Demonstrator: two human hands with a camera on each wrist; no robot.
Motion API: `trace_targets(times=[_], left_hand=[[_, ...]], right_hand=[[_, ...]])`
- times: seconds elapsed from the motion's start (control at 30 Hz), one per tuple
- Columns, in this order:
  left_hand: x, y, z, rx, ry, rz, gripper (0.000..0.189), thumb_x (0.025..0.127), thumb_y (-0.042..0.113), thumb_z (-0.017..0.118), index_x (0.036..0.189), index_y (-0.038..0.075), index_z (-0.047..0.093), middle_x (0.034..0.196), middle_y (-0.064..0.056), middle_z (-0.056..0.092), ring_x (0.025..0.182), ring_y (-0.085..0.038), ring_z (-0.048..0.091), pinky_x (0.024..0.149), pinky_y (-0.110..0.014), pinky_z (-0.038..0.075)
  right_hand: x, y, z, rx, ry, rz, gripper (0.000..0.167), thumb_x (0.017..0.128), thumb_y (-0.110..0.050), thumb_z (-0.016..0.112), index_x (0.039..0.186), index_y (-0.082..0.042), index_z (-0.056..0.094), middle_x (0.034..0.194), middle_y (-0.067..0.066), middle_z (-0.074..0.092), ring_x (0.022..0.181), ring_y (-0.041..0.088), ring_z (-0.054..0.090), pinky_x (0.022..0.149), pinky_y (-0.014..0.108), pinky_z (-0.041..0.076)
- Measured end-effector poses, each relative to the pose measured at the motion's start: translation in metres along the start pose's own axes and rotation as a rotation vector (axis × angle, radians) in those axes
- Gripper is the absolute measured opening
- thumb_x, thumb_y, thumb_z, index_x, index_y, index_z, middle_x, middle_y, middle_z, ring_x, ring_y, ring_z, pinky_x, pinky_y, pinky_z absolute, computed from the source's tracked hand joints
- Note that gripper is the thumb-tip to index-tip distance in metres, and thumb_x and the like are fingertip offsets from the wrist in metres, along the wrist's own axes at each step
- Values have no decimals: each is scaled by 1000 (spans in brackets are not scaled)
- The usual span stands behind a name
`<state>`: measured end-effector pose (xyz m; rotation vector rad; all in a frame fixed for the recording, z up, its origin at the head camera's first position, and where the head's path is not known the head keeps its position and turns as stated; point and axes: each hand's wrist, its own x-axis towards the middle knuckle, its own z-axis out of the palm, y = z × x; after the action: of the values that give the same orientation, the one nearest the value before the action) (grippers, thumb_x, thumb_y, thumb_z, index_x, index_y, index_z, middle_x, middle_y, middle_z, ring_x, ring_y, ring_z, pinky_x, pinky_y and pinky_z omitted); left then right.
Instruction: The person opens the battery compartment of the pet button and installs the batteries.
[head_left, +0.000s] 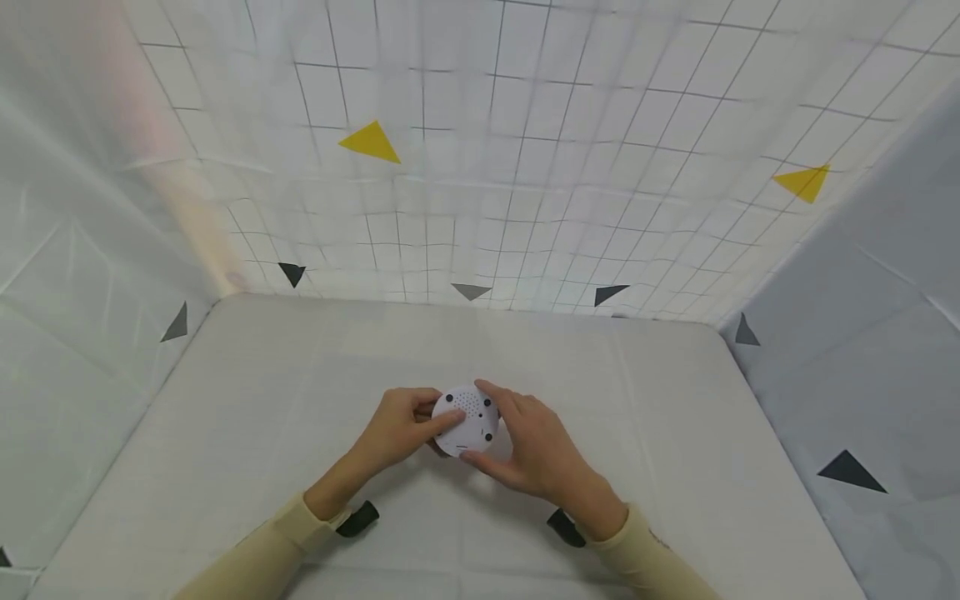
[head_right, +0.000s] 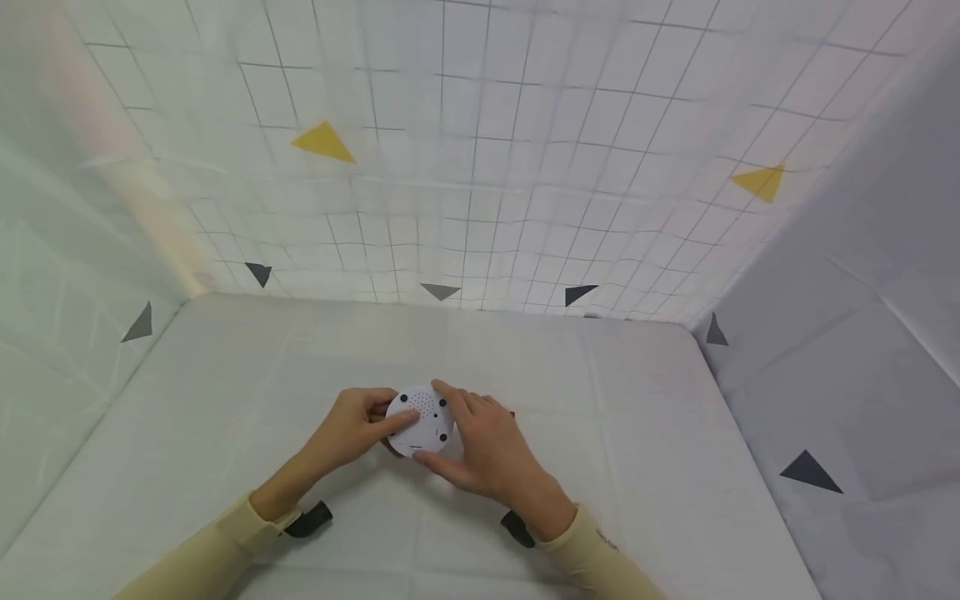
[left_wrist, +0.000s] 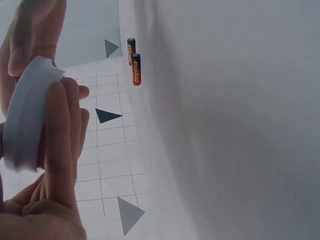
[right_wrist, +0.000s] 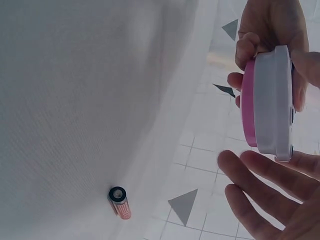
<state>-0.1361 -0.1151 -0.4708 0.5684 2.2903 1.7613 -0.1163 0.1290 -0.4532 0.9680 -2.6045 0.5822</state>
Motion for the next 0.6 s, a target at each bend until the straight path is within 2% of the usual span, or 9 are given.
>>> trace_targets(times=[0.2, 0.4, 0.6], left_hand=[[0, 4, 0, -68, -33, -42, 31, 100, 31, 76, 112, 2, 75, 92, -9, 81, 70, -25, 79, 62, -38, 65], [-1, 6, 2, -139, -53, -76, 33, 101, 30, 74, 114, 0, 73, 96, -12, 81, 72, -29, 79, 65, -41, 66], [-1, 4, 3, -131, -40, -92, 34, 102, 32, 73, 112, -1, 72, 91, -11, 81, 69, -30, 79, 67, -39, 66]], right_hand=[[1, -1, 0, 32, 42, -30, 86, 88, -61, 79, 153, -11, 49, 136, 4, 67, 105, 12, 68, 79, 26, 61], [0, -2, -1, 66, 86, -70, 83, 87, -53, 84, 151, -12, 51, 141, 5, 65, 112, 16, 70, 83, 29, 63], [-1, -4, -3, 72, 140, -131, 66, 85, -42, 89, 135, -7, 65, 143, 11, 66, 120, 23, 71, 90, 35, 63]])
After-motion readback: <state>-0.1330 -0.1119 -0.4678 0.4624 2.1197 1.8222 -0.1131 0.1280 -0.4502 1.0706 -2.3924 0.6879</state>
